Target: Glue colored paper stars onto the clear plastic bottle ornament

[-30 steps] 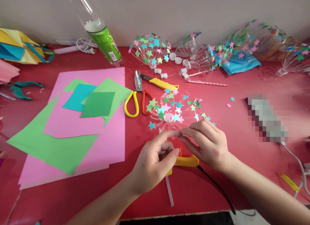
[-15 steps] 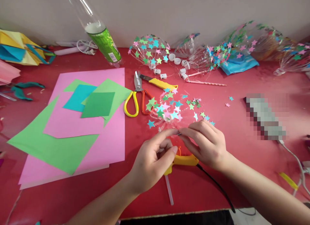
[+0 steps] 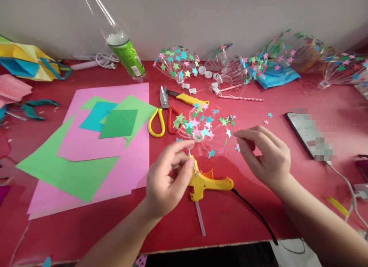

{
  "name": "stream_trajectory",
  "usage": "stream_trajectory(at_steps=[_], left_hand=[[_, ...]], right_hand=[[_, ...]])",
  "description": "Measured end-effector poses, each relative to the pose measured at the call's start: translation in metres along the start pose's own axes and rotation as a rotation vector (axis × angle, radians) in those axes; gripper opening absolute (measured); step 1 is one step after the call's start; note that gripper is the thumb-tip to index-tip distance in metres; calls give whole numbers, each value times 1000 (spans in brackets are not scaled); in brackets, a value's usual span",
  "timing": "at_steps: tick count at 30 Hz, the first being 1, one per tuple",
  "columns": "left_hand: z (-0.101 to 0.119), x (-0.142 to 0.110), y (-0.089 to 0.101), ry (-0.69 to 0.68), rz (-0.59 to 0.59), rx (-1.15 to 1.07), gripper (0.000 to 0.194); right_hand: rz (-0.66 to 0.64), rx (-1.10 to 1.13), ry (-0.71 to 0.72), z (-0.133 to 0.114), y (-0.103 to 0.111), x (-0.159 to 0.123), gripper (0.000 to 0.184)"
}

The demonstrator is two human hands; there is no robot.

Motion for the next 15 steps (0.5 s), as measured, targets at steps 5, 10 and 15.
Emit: stream_trajectory(at_steps=[5,10,15], left_hand=[[2,7,31,-171,418,139,15],[-13,24,31,-186,290,156,23],[-22,26,22,-142,195,110,19]], right_hand=[[-185,132,-97,5,-5,-6,13],[-279,191,-40,-4,-18,-8,19],[-256,183,-43,5,-26,-9,22]])
Point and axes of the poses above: each hand's wrist, its own x-axis towards the middle knuckle, its own y-axis out of the back of the hand, z = x × y, the point moved 5 cm from there along x, towards the middle knuckle, and after that the axes turned 6 degrees about y, right-handed, at the moved point
